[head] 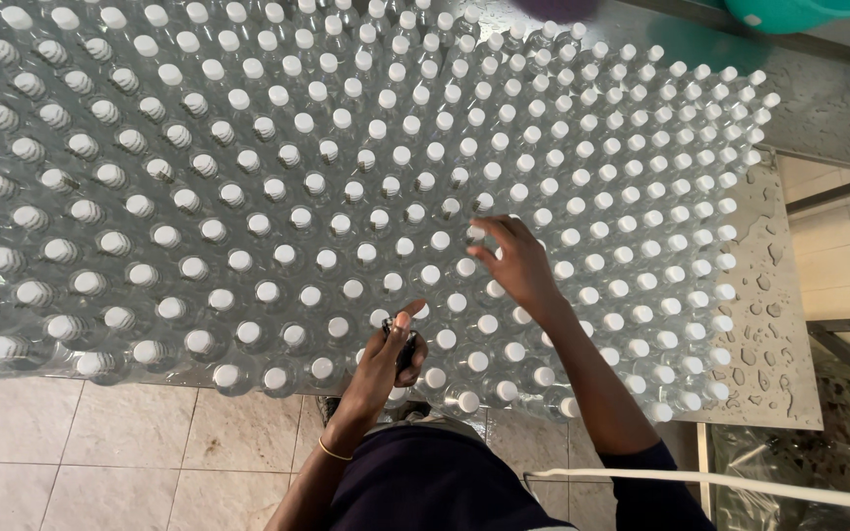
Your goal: The person stands at a stainless steel table covered with rows of empty plastic bottles. They systematically pick up white bottle caps and screw them onto the bottles one by one.
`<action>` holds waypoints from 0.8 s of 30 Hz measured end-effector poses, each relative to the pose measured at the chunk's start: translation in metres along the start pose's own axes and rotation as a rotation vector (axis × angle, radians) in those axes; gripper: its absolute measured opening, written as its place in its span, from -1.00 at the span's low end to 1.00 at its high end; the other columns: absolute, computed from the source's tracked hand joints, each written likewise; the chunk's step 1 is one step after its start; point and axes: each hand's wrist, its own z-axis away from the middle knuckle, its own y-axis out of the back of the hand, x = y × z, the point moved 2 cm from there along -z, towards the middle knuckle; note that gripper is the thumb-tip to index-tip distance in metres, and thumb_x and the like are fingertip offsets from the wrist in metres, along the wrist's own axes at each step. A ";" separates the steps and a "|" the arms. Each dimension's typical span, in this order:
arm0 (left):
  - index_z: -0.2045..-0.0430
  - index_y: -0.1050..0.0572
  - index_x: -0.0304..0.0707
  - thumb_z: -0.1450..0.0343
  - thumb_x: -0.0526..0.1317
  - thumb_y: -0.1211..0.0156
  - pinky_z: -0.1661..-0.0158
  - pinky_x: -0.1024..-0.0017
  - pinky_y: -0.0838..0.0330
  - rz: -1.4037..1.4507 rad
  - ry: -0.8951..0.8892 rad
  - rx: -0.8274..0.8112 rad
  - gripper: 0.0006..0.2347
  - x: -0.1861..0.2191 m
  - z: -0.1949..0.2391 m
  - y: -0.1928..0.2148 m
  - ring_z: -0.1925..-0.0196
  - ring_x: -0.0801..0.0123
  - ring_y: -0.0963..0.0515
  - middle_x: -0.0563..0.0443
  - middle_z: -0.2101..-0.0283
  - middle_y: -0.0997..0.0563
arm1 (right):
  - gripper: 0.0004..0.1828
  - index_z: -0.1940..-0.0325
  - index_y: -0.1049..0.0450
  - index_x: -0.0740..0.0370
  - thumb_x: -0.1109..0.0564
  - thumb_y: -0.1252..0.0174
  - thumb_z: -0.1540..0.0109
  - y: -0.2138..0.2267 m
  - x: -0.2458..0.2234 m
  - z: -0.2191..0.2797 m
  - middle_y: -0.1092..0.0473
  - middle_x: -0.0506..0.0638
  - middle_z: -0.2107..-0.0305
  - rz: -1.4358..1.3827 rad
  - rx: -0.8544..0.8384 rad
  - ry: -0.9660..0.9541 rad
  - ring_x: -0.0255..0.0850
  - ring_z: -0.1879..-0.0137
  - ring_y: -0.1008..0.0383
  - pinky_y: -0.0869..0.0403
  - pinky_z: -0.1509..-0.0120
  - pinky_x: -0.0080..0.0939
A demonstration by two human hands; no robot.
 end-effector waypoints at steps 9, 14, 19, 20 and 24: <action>-0.31 -0.34 -0.46 -0.70 0.10 0.21 0.55 0.54 -0.17 0.025 0.033 -0.122 -0.48 -0.030 -0.011 -0.007 0.49 0.32 -0.43 -0.08 0.42 -0.39 | -0.75 0.17 -0.65 0.19 0.22 -0.58 -0.15 0.008 -0.107 0.054 -0.54 -0.04 0.30 -0.889 -0.310 0.016 -0.16 0.17 -0.66 -0.63 -0.03 -0.09; -0.34 -0.35 -0.54 -0.72 0.08 0.23 0.61 0.55 -0.08 -0.009 0.062 -0.158 -0.45 -0.028 -0.014 -0.008 0.60 0.42 -0.30 -0.11 0.49 -0.40 | -0.77 0.16 -0.70 0.18 0.25 -0.57 -0.14 0.025 -0.107 0.048 -0.64 -0.03 0.40 -0.820 -0.303 -0.039 -0.17 0.19 -0.72 -0.63 -0.06 -0.10; -0.36 -0.34 -0.55 -0.71 0.07 0.22 0.64 0.54 -0.10 -0.023 0.041 -0.156 -0.45 -0.021 -0.015 -0.003 0.64 0.44 -0.29 -0.13 0.50 -0.39 | -0.72 0.12 -0.71 0.21 0.23 -0.60 -0.11 0.019 -0.086 0.037 -0.72 -0.04 0.40 -0.837 -0.275 -0.081 -0.23 0.18 -0.75 -0.61 -0.10 -0.14; -0.40 -0.32 -0.55 -0.72 0.06 0.24 0.63 0.56 -0.11 -0.028 0.032 -0.142 -0.44 -0.016 -0.014 -0.002 0.64 0.46 -0.29 -0.12 0.49 -0.40 | -0.73 0.09 -0.71 0.23 0.25 -0.57 -0.14 0.018 -0.083 0.033 -0.72 0.00 0.36 -0.851 -0.263 -0.118 -0.24 0.15 -0.73 -0.62 -0.12 -0.11; -0.45 -0.21 -0.64 -0.73 -0.02 0.29 0.62 0.60 -0.10 0.004 -0.004 -0.042 -0.46 0.003 -0.005 0.001 0.61 0.51 -0.27 -0.09 0.48 -0.38 | -0.74 -0.05 -0.70 0.25 0.23 -0.47 -0.27 0.006 -0.056 0.010 -0.72 0.05 0.24 -0.859 -0.177 -0.193 -0.31 0.04 -0.67 -0.62 -0.17 -0.15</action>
